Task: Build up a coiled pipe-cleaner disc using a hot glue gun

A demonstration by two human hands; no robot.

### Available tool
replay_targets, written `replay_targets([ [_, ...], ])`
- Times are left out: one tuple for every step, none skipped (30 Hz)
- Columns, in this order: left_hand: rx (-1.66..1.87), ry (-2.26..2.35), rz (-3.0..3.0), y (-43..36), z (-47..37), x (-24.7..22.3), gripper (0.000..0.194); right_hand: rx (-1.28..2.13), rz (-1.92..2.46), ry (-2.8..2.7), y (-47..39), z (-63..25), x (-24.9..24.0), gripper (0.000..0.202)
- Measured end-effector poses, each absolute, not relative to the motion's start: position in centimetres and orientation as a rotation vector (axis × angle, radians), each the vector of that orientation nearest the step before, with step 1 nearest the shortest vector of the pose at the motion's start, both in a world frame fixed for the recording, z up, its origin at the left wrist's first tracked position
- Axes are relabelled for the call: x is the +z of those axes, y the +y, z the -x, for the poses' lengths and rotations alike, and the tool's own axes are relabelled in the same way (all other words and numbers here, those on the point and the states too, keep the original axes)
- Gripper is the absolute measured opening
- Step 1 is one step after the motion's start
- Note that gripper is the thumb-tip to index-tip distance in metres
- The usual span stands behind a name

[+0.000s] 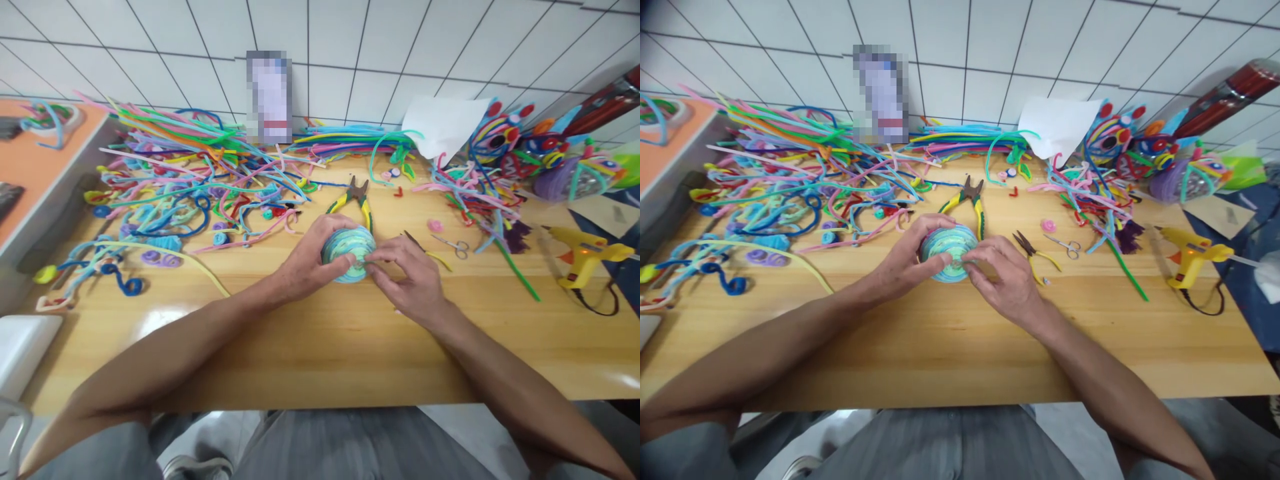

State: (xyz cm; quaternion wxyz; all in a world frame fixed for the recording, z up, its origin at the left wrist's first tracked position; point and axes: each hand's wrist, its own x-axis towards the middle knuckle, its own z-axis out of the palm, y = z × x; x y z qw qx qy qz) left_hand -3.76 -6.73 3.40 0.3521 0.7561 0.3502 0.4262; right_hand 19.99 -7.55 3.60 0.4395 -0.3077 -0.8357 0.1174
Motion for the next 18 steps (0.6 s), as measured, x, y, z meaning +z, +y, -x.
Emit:
replay_targets([
  [1.092,0.900,-1.998,-6.6,3.8,3.4,0.040,0.296,0.761,-2.080,-7.5,-20.0,3.6,0.024],
  [1.075,0.899,-2.037,-6.5,3.8,3.5,0.040,0.300,0.756,-2.081,-7.6,-20.0,3.6,0.024],
  [1.057,0.902,-2.065,-6.4,3.9,3.6,0.039,0.302,0.753,-2.079,-7.6,-20.0,3.6,0.025],
  [1.039,0.908,-2.079,-6.3,3.9,3.8,0.038,0.305,0.751,-2.075,-7.7,-19.9,3.5,0.025],
  [1.022,0.912,-2.081,-6.2,4.0,3.9,0.037,0.312,0.753,-2.070,-7.8,-19.8,3.5,0.026],
  [1.008,0.911,-2.077,-6.1,4.0,4.1,0.037,0.320,0.758,-2.066,-7.8,-19.8,3.5,0.026],
  [0.996,0.910,-2.067,-6.1,4.0,4.2,0.037,0.328,0.762,-2.062,-7.9,-19.7,3.5,0.026],
  [0.987,0.913,-2.053,-6.1,4.0,4.3,0.036,0.332,0.765,-2.058,-8.0,-19.7,3.5,0.026],
  [0.985,0.919,-2.036,-6.1,4.0,4.3,0.036,0.330,0.766,-2.056,-8.0,-19.6,3.6,0.025],
  [0.988,0.928,-2.016,-6.2,4.0,4.2,0.036,0.326,0.771,-2.055,-8.0,-19.6,3.7,0.025],
  [0.997,0.941,-1.993,-6.3,4.1,4.1,0.037,0.318,0.778,-2.055,-8.0,-19.6,3.8,0.023],
  [1.010,0.955,-1.968,-6.4,4.1,4.0,0.038,0.308,0.784,-2.055,-8.0,-19.5,4.0,0.022],
  [1.026,0.968,-1.944,-6.4,4.1,3.8,0.039,0.300,0.789,-2.057,-8.1,-19.5,4.1,0.020],
  [1.042,0.982,-1.921,-6.5,4.1,3.6,0.040,0.295,0.791,-2.061,-8.1,-19.5,4.2,0.020],
  [1.057,0.999,-1.901,-6.6,4.1,3.4,0.041,0.297,0.791,-2.066,-8.1,-19.5,4.3,0.020],
  [1.070,1.016,-1.887,-6.6,4.1,3.3,0.042,0.306,0.793,-2.066,-8.1,-19.4,4.3,0.020],
  [1.079,1.028,-1.883,-6.6,4.1,3.2,0.042,0.324,0.802,-2.053,-8.1,-19.4,4.2,0.021],
  [1.086,1.033,-1.888,-6.6,4.1,3.1,0.041,0.355,0.821,-2.025,-8.2,-19.4,4.1,0.021],
])
